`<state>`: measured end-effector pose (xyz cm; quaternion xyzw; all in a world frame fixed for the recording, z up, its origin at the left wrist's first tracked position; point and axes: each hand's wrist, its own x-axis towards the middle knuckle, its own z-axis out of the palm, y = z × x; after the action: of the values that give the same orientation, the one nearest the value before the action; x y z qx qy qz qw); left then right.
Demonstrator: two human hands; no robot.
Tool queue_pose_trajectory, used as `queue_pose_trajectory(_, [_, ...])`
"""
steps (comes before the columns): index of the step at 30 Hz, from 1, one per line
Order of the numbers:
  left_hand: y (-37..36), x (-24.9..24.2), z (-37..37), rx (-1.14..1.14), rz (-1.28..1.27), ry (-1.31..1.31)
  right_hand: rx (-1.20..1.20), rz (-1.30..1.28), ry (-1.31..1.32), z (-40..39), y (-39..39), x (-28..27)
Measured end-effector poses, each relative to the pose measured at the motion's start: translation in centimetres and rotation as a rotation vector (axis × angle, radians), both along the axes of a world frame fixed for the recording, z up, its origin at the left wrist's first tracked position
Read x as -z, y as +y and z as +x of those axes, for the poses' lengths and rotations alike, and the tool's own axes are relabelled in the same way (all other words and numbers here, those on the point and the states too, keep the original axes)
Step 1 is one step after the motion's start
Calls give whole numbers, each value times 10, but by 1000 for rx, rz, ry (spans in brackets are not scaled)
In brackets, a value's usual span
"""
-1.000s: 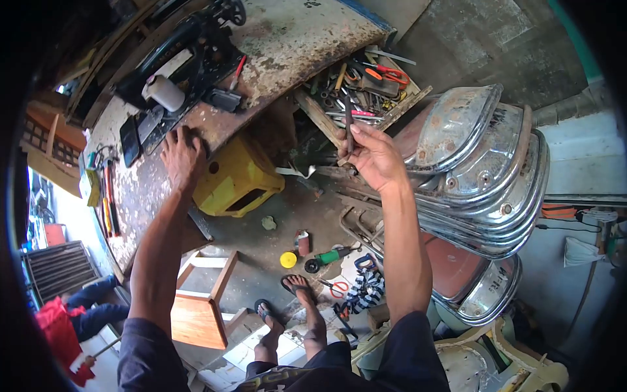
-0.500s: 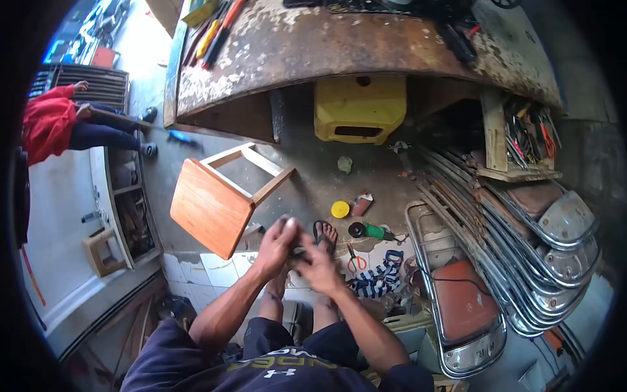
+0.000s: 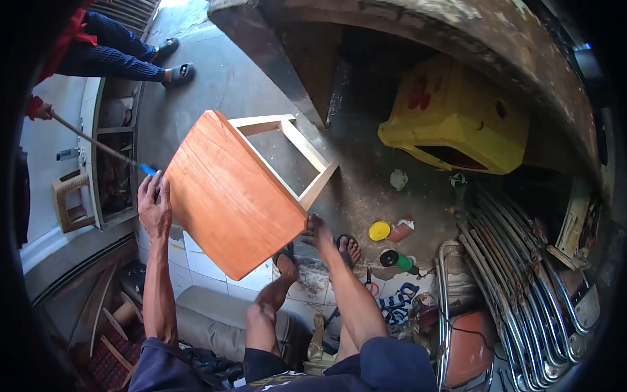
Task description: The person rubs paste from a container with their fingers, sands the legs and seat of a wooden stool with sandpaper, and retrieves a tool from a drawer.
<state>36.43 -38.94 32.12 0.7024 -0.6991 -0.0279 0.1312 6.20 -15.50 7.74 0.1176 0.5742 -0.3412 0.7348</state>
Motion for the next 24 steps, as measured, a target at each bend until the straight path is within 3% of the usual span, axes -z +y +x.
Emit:
queue_pose_trajectory(1, [-10,12,-2,90,-74,-29,-302,-256,323,25,24,43])
queue_pose_trajectory(4, [-37,37,-12,66,-45,-118,-593,-1025,704,114,83,94])
queue_pose_trajectory(5, [-43,31,-26,-111,45,-110,-654,-968,580,127,83,86])
queue_pose_trajectory(6, [-48,38,-18,-26,-57,-94,-711,-793,398,136,74,70])
queue_pose_trajectory(9, [-56,32,-16,-168,90,-37,-786,-661,258,158,54,46])
queue_pose_trajectory(11, [-75,34,-11,-179,110,-133,-804,-693,266,160,32,39])
queue_pose_trajectory(16, [-130,47,30,-151,104,-57,-847,-855,412,128,-37,-1])
queue_pose_trajectory(18, [-136,62,60,-176,230,63,-860,-969,535,102,-45,-19])
queue_pose_trajectory(20, [-122,85,92,-206,253,93,-975,-845,433,67,-55,-62])
queue_pose_trajectory(22, [-107,120,125,-318,416,240,-1052,-1137,530,48,-54,-63])
queue_pose_trajectory(24, [-82,169,155,-349,396,249,-1050,-1181,536,39,-47,-79])
